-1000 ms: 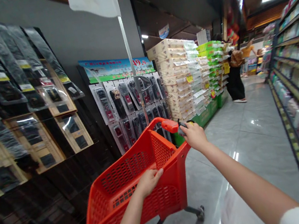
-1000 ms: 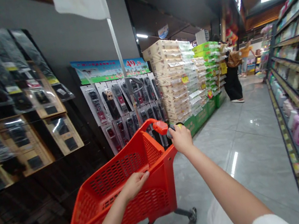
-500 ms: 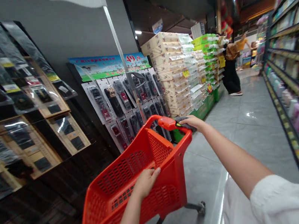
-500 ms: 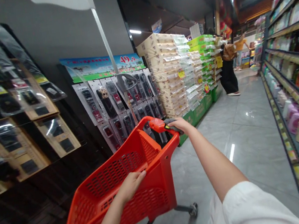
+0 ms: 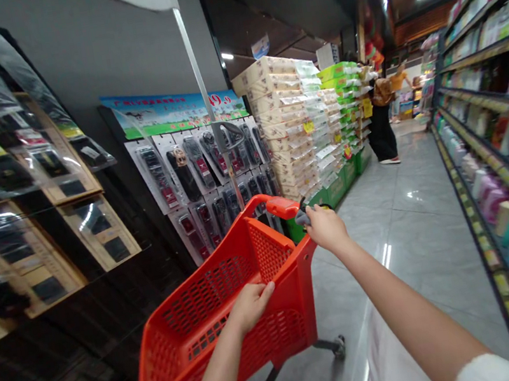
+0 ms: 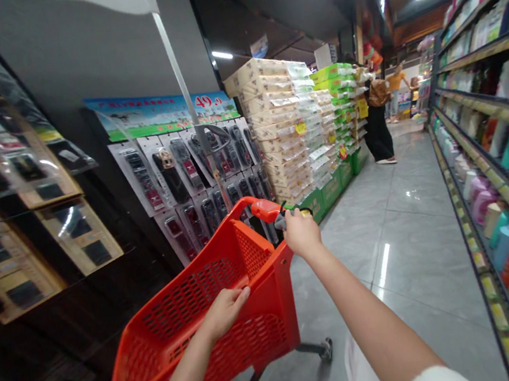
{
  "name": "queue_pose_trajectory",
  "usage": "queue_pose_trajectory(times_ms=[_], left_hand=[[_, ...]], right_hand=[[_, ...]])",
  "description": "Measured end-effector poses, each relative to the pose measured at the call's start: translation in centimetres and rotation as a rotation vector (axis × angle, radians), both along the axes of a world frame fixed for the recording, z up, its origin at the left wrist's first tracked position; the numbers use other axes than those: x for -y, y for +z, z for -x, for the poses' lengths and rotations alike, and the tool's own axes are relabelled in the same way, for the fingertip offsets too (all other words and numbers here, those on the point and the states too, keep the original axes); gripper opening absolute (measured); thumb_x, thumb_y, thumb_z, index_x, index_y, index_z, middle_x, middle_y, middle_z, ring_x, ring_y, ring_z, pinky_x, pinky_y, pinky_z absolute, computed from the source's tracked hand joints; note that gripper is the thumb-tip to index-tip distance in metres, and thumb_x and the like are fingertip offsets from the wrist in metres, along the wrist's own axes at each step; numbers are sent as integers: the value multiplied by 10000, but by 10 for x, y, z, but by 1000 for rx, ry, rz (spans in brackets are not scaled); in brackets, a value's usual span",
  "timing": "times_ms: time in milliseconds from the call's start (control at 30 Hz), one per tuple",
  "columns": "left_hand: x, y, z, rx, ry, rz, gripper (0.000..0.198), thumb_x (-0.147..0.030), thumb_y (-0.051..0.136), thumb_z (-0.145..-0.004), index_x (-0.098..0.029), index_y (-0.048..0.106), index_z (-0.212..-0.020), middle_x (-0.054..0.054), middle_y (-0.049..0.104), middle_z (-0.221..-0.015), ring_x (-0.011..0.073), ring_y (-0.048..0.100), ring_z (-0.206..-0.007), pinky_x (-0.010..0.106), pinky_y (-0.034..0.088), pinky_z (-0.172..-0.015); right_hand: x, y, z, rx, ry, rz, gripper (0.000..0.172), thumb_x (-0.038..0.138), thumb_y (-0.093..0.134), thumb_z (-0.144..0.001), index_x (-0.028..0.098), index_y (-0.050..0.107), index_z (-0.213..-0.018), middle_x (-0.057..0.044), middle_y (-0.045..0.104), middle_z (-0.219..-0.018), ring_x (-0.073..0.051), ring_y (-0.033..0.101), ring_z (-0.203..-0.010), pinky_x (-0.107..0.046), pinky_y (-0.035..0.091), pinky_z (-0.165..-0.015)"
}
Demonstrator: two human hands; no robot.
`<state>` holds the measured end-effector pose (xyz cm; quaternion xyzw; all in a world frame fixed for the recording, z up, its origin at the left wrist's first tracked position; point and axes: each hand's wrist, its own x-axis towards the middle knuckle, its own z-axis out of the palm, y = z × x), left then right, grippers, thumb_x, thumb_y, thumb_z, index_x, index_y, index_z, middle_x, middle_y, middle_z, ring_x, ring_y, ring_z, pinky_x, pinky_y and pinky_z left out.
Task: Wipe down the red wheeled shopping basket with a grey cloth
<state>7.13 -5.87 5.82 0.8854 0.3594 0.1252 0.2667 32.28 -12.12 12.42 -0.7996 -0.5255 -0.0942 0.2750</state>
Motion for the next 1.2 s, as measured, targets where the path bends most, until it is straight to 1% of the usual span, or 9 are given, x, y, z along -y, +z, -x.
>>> queue_pose_trajectory(times_ms=[133,333,500,633,800,900,1000,1067,1200], left_hand=[[1,-2,-6,1,-20,9,536,-613,312,-877,-185,371,-559,-31,309,-570,106,320,-546,252,193,-537],[8,-3,-13,-33,74,-73,537,-594,290,-893,-186,418,-569,-14,370,-555,129,403,-551,254,204,-543],[12,2,-21,-73,102,-96,538,-574,269,-903,-185,471,-590,23,498,-604,155,475,-590,255,234,-558],[11,2,-23,-104,135,-108,548,-586,256,-903,-186,510,-629,49,576,-676,183,536,-665,257,259,-586],[6,3,-30,-113,126,-95,542,-592,241,-895,-193,456,-598,34,538,-633,176,513,-634,264,255,-586],[3,5,-35,-88,86,-73,526,-599,243,-881,-201,395,-574,8,450,-583,158,453,-588,265,236,-573],[0,5,-40,-51,70,-55,515,-611,252,-869,-203,371,-578,-8,386,-582,146,409,-579,264,225,-569],[-1,4,-45,-28,63,-43,512,-610,253,-867,-202,375,-583,-13,366,-586,140,396,-578,263,227,-571],[-6,-1,-56,0,61,-25,504,-602,261,-866,-199,382,-587,-16,358,-586,137,391,-577,260,233,-569]], right_hand=[[-36,39,-6,92,6,301,285,165,523,-852,89,655,-1093,-221,665,-1072,-305,652,-1012,-398,513,-815],[-77,47,-40,22,88,315,435,328,793,-618,146,699,-1002,-141,708,-1002,-282,670,-944,-333,515,-788],[-74,28,-89,-588,252,154,241,265,772,-620,122,708,-803,-78,716,-766,-205,665,-731,-290,525,-688],[-60,4,-101,-1079,314,-141,208,236,706,-660,120,700,-832,-62,711,-708,-177,644,-622,-303,534,-632],[-42,-33,-65,-796,156,-612,360,259,617,-726,151,689,-1062,-88,705,-1064,-226,638,-999,-357,487,-907],[-30,-67,-23,-487,36,-776,534,337,547,-828,181,524,-1338,-128,517,-1382,-260,438,-1303,-449,343,-1082],[-26,-92,1,-376,100,-764,590,376,501,-884,214,388,-1439,-98,312,-1533,-248,195,-1444,-489,216,-1150],[-31,-93,-4,-441,108,-766,615,414,498,-887,199,368,-1449,-109,312,-1532,-247,210,-1440,-472,221,-1151],[-55,-68,-51,-720,9,-763,700,460,547,-831,192,362,-1451,-126,462,-1435,-256,432,-1319,-430,331,-1091]])
